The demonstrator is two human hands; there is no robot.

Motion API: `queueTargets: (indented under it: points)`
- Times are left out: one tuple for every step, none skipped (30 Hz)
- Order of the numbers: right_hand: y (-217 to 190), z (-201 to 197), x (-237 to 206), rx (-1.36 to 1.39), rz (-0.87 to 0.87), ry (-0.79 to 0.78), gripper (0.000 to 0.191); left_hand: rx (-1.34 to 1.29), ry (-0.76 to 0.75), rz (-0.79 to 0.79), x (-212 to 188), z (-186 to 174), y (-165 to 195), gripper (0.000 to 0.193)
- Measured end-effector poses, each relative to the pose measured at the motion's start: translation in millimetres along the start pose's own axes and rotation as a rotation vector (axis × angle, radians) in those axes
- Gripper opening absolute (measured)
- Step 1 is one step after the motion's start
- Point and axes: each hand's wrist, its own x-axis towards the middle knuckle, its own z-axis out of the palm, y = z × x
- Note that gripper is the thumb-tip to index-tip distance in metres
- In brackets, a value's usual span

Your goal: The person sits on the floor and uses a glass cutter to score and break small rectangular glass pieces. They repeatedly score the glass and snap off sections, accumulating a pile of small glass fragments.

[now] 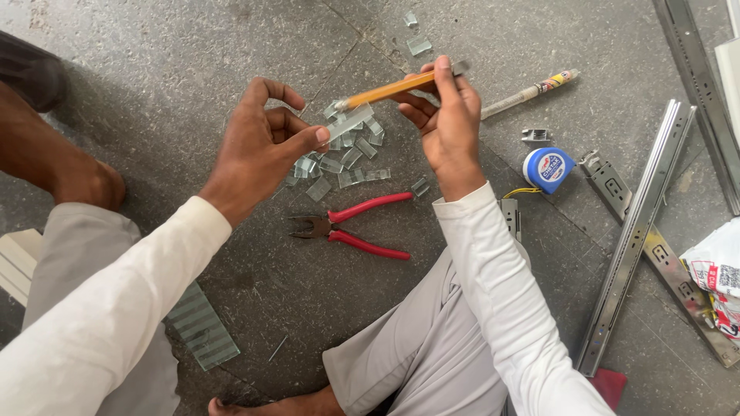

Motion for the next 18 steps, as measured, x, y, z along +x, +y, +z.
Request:
queueTargets:
  points:
    - [-0.4,-0.9,0.4,0.075,0.047,0.018,0.034,0.010,0.001,-0.003,0.6,0.7,0.0,0.046]
    - [-1.1,-1.8,1.3,0.149,0.093,0.035,0.035,0.021,0.002,-0.004,1.0,1.6,-0.5,0.046]
    - [-2.2,-2.8,2.7,0.120,0.059,0.059,0.035,0.031,0.003,-0.007,1.1,2.3,-1.6,0.046]
    - [-3.3,-3.9,4.2,0.091,0.026,0.082,0.035,0.028,0.010,-0.021,0.2,2.8,-3.7,0.045]
    - [-4.2,-5.1,4.8,0.064,-0.006,0.105,0.036,0.027,0.019,-0.038,-2.2,3.2,-7.2,0.044]
    - [-5.6,-6.8,5.4,0.124,0.008,0.107,0.036,0.024,0.030,-0.057,-6.3,3.4,-12.0,0.043]
    - [-6.7,-8.2,5.9,0.186,0.026,0.103,0.036,0.045,0.035,-0.062,-12.0,3.4,-18.4,0.042]
    - [-7.3,-9.3,5.3,0.251,0.046,0.094,0.036,0.067,0.045,-0.066,-19.0,3.8,-26.0,0.041]
    - [-7.5,-10.6,3.1,0.258,0.084,0.106,0.037,0.092,0.056,-0.068,-26.5,4.3,-34.5,0.040]
    - [-7.7,-11.6,-0.3,0.267,0.120,0.119,0.038,0.145,0.073,-0.083,-35.9,4.4,-44.2,0.040]
    - [-7.9,-13.5,-4.6,0.273,0.155,0.133,0.039,0.197,0.088,-0.097,-46.5,4.9,-54.5,0.040]
    - [-8.6,-14.0,-8.7,0.234,0.149,0.106,0.036,0.247,0.103,-0.110,-56.2,6.1,-64.4,0.039]
    - [-8.9,-13.3,-13.7,0.193,0.142,0.079,0.034,0.263,0.125,-0.107,-65.2,8.6,-74.2,0.039]
    - [-7.9,-14.3,-23.1,0.149,0.142,0.055,0.032,0.279,0.144,-0.112,-78.3,12.2,-84.5,0.039]
    - [-6.8,-16.0,-33.7,0.098,0.133,0.007,0.031,0.297,0.165,-0.116,-92.1,15.1,-93.7,0.039]
    - [-7.3,-15.9,-41.3,0.050,0.112,-0.053,0.031,0.314,0.184,-0.144,-104.0,18.6,-100.5,0.040]
    - [-9.6,-14.6,-47.2,0.003,0.083,-0.117,0.030,0.331,0.208,-0.167,-114.9,23.7,-106.1,0.040]
    - [-12.2,-13.7,-55.1,-0.018,0.106,-0.120,0.030,0.348,0.225,-0.195,-127.8,27.9,-111.3,0.040]
